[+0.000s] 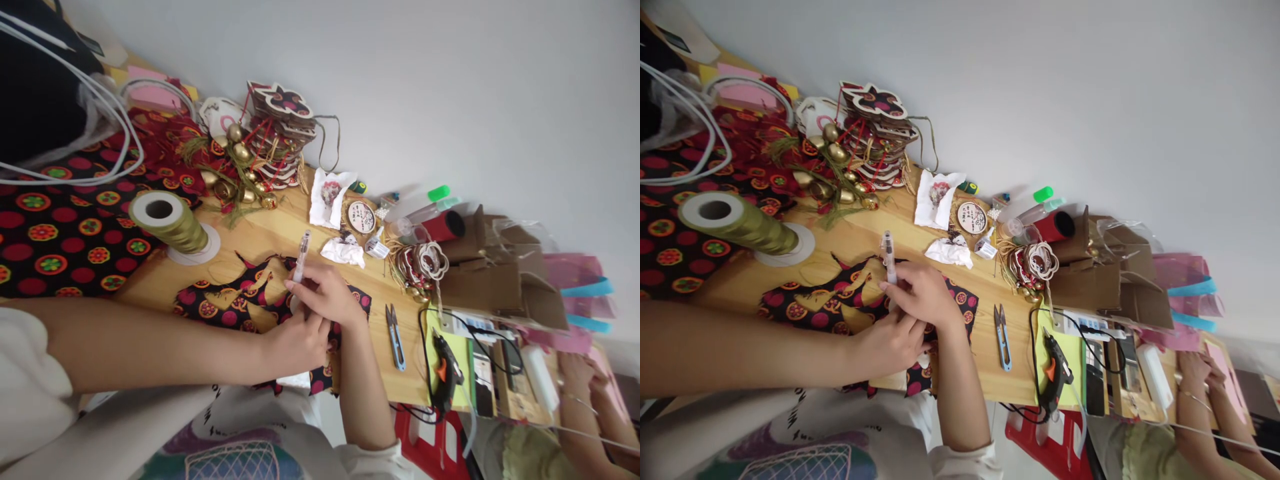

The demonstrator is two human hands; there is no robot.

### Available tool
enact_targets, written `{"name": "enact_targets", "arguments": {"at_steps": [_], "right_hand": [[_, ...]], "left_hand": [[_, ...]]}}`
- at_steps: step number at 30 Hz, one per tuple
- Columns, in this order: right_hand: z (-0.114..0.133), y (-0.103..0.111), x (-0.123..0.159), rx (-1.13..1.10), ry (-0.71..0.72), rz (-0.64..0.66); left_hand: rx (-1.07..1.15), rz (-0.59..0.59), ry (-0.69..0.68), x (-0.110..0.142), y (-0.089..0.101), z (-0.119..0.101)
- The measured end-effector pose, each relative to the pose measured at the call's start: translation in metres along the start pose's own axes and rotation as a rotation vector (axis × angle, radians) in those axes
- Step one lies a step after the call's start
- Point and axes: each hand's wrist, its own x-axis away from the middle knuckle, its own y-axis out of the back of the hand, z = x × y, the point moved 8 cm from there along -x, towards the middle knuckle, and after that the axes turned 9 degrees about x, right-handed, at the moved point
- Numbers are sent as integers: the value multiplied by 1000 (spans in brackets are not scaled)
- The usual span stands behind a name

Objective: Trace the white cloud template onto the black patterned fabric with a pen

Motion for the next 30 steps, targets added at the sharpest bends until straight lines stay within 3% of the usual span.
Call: {"name": "enact_targets", "arguments": {"at_steps": [8, 10, 14, 16, 20, 26, 30], "right_hand": [[3, 4, 1, -75, 30, -53], [-1, 11, 3, -173, 13, -178], [-25, 37, 14, -276, -107, -596], [-39, 41, 19, -318, -164, -712], [-56, 32, 16, -424, -226, -598], [-35, 37, 14, 17, -189, -397], [-31, 38, 15, 109, -227, -317]], "left_hand": [[-3, -17, 10, 0, 0, 0], [-18, -23, 17, 0, 0, 1], [-45, -44, 32, -1, 0, 2], [-58, -48, 25, -1, -1, 2], [-81, -34, 3, 0, -2, 2], [-70, -8, -13, 1, -2, 5], [-8, 15, 6, -3, 0, 11]]}}
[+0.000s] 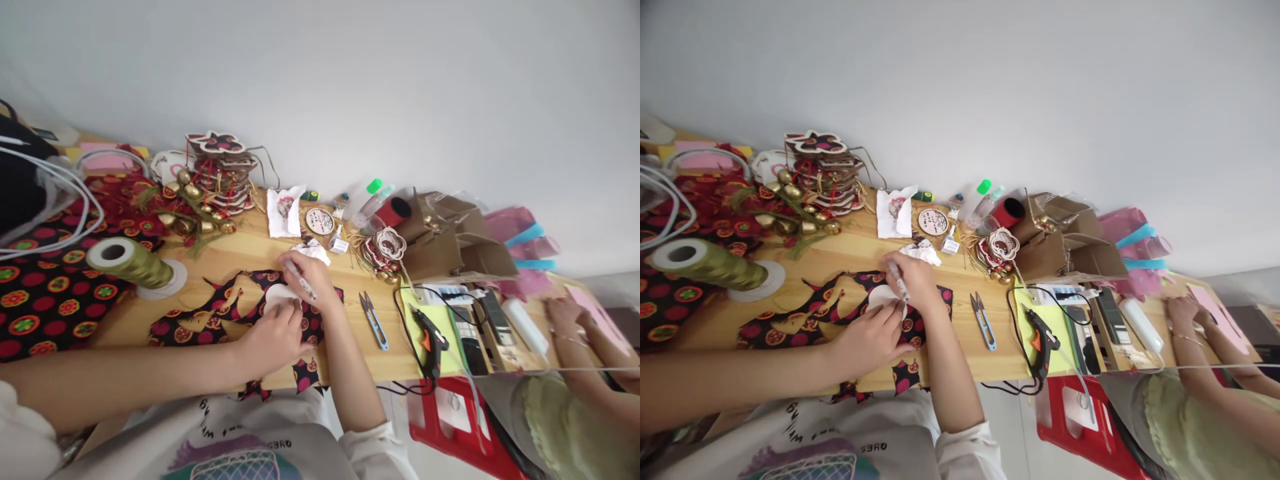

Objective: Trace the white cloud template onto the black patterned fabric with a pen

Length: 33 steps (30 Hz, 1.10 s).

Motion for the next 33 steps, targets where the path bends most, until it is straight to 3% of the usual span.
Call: {"name": "enact_targets", "arguments": {"at_steps": [4, 9, 12, 17, 22, 26, 30, 33], "right_hand": [[-4, 0, 1, -41, 6, 1], [-9, 4, 1, -145, 57, -100], [-17, 6, 1, -146, -10, -177], [-31, 19, 4, -221, -144, -381], [-40, 61, 23, -307, -248, -670], [-18, 101, 61, -288, -246, -877], [32, 94, 87, -166, -131, -702], [65, 53, 91, -16, -82, -438]], "left_hand": [[118, 87, 8, -7, 2, 11], [232, 180, -83, -19, 8, 28], [508, 266, -79, -26, 6, 42], [761, 297, -87, -37, 0, 68], [1030, 298, -50, -42, -17, 90], [1178, 331, -37, -43, -27, 96], [1251, 369, -49, -44, -28, 97], [1293, 382, -57, -45, -26, 97]]}}
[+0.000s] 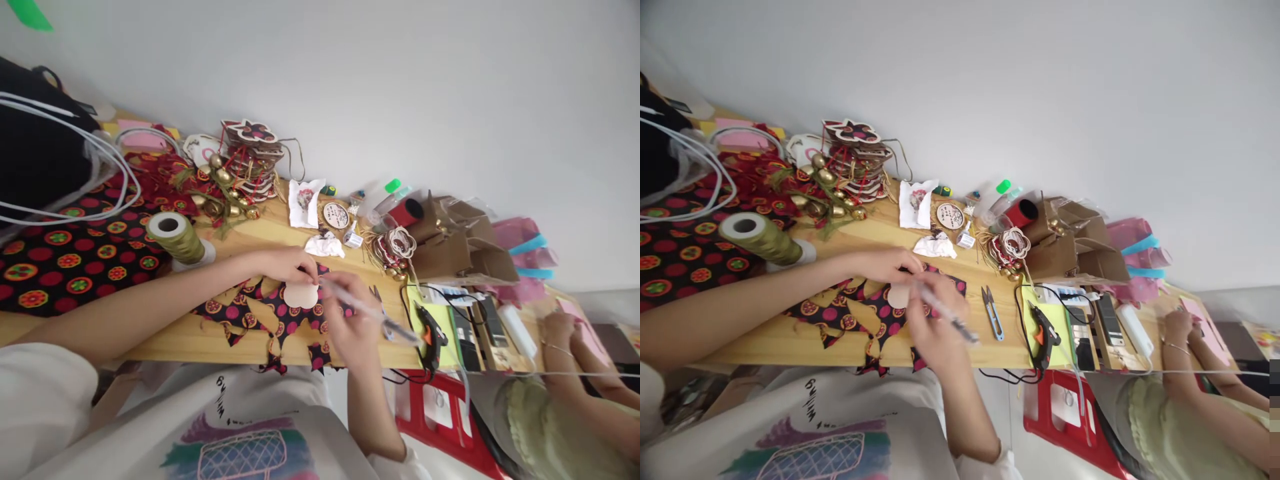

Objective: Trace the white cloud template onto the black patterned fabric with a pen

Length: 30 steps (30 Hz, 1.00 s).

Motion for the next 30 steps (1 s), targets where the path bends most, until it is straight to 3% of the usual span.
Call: {"name": "enact_targets", "arguments": {"at_steps": [2, 4, 9, 18, 30], "right_hand": [[7, -28, 13, 158, 1, 116], [7, -48, 21, 299, 0, 131], [-4, -74, 24, 509, -33, 142], [1, -87, 20, 675, -53, 212], [7, -90, 22, 762, 17, 130]], "left_hand": [[25, -1, 7, 0, 1, 0], [47, -16, 25, 0, 3, 3], [110, -31, 72, -2, 4, 9], [120, -32, 108, -4, 4, 9], [99, -35, 123, -4, 4, 9]]}}
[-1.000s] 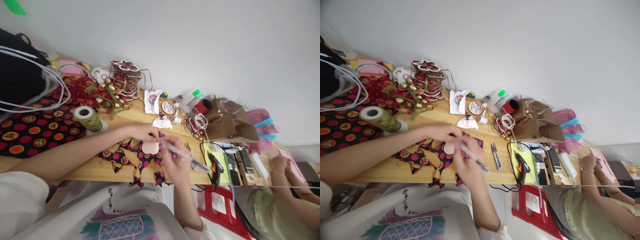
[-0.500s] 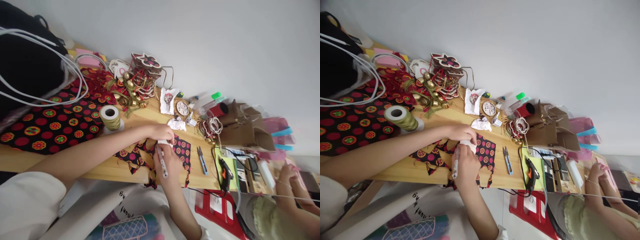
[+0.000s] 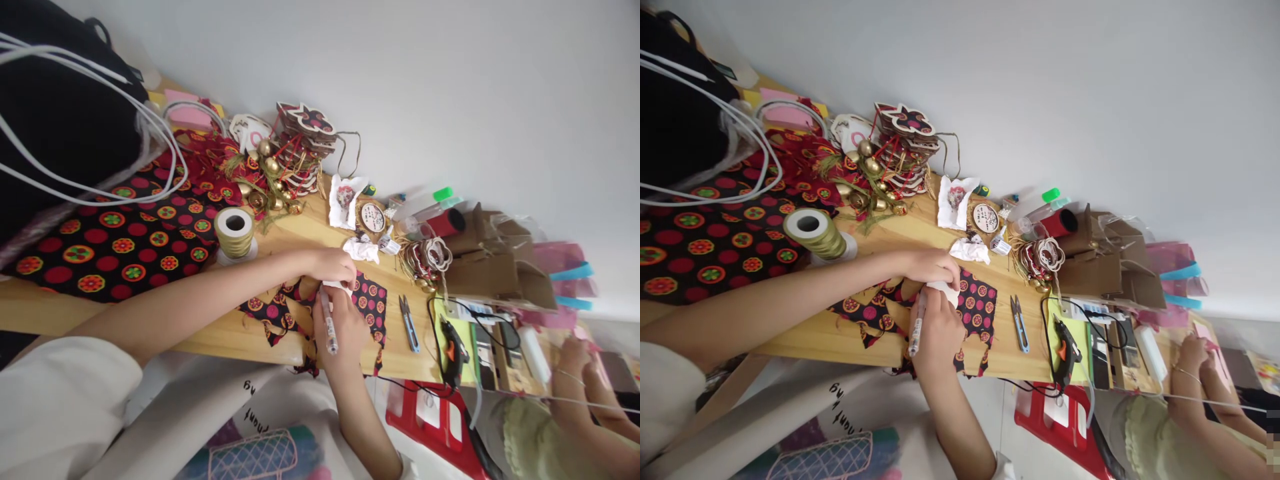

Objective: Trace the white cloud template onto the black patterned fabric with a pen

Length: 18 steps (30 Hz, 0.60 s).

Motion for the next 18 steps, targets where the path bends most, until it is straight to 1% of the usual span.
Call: {"name": "enact_targets", "arguments": {"at_steps": [7, 18], "right_hand": [[2, 1, 2, 119, -17, -35], [7, 7, 2, 154, 5, -101]], "left_hand": [[-8, 1, 26, 1, 0, -1], [-21, -1, 42, 1, 0, -2]]}}
